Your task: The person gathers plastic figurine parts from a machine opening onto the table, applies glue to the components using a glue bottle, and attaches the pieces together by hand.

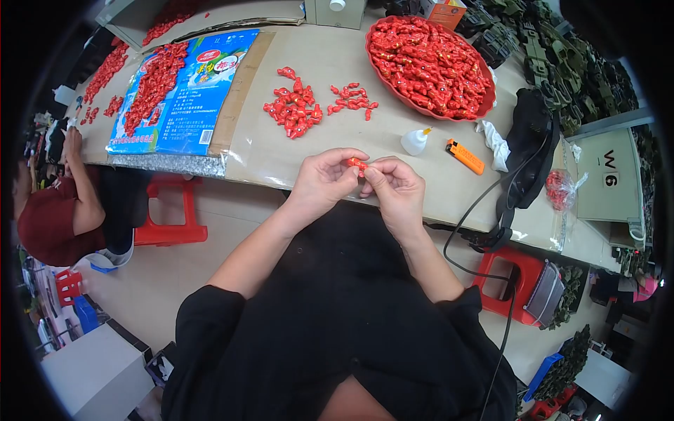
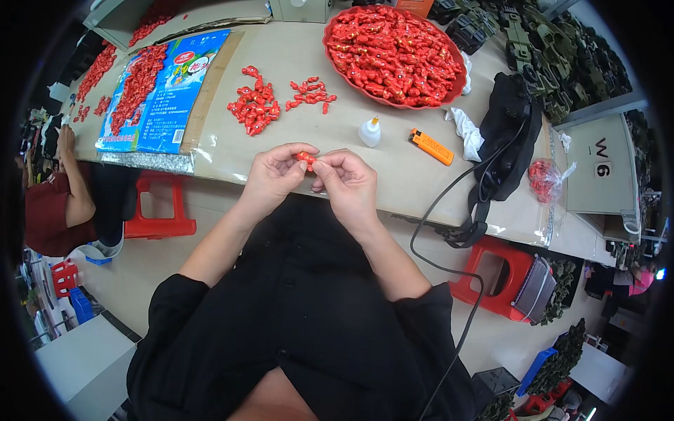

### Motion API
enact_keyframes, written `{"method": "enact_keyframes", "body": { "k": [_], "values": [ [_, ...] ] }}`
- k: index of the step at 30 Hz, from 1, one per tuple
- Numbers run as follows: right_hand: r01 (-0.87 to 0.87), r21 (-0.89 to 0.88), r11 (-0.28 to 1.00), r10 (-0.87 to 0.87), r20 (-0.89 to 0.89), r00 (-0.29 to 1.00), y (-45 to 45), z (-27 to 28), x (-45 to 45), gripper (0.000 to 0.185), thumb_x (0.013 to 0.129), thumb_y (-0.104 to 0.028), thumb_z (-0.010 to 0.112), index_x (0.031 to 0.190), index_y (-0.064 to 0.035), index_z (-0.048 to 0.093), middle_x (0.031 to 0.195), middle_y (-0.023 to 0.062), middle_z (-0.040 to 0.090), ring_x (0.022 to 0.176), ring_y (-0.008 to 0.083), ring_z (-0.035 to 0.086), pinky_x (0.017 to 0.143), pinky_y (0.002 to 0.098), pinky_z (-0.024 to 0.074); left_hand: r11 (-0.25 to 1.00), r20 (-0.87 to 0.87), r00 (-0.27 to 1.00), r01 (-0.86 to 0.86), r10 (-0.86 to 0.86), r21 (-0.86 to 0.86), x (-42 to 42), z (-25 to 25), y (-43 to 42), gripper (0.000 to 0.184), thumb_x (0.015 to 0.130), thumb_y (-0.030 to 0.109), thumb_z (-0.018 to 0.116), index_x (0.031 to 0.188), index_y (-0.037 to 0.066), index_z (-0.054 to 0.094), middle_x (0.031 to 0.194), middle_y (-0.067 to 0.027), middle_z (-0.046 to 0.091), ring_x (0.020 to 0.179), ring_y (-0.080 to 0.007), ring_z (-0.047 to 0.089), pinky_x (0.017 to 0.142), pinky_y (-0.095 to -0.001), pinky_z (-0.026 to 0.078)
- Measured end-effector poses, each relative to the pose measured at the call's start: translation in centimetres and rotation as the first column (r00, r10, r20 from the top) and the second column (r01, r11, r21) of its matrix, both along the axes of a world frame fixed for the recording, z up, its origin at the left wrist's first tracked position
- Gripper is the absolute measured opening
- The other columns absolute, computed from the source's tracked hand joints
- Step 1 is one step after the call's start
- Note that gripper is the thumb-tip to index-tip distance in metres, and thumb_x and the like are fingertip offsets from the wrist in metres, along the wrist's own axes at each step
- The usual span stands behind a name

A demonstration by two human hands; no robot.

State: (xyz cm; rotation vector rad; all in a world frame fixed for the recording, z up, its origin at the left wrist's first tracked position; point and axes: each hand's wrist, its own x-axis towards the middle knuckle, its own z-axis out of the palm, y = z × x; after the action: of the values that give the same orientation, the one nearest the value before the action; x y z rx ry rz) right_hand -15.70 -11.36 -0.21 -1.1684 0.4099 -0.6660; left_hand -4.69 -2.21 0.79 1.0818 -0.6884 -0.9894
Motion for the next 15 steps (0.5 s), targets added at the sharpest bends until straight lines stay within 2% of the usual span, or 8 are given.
{"method": "enact_keyframes", "body": {
  "k": [10, 15],
  "values": [
    [-0.001, -0.009, 1.0, 0.001, 0.007, 1.0, -0.02, 0.04, 0.0, 0.005, 0.082, -0.002, 0.057, 0.083, 0.0026, 0.056, 0.078, 0.0055, 0.058, 0.06, 0.0069, 0.055, 0.055, 0.0209, 0.0486, 1.0, -0.002, 1.0, 0.01, -0.01, -0.012, 0.08, -0.25, 0.04, 0.02, 0.085, 0.003, 0.05, 0.103, -0.003, 0.055, 0.085, -0.0014, 0.057, 0.08, -0.0056, 0.053, 0.075, -0.0216, 0.044],
    [-0.008, 0.027, 1.0, 0.007, 0.024, 1.0, 0.06, -0.3, -0.06, 0.009, 0.083, -0.004, 0.057, 0.089, 0.002, 0.055, 0.079, 0.0051, 0.058, 0.062, 0.0071, 0.055, 0.056, 0.0205, 0.0485, 0.999, 0.043, 0.999, -0.011, 0.012, -0.031, 0.57, -0.8, 0.34, 0.023, 0.087, 0.007, 0.049, 0.107, -0.002, 0.054, 0.085, -0.0027, 0.058, 0.075, -0.0058, 0.051, 0.07, -0.021, 0.043]
  ]
}}
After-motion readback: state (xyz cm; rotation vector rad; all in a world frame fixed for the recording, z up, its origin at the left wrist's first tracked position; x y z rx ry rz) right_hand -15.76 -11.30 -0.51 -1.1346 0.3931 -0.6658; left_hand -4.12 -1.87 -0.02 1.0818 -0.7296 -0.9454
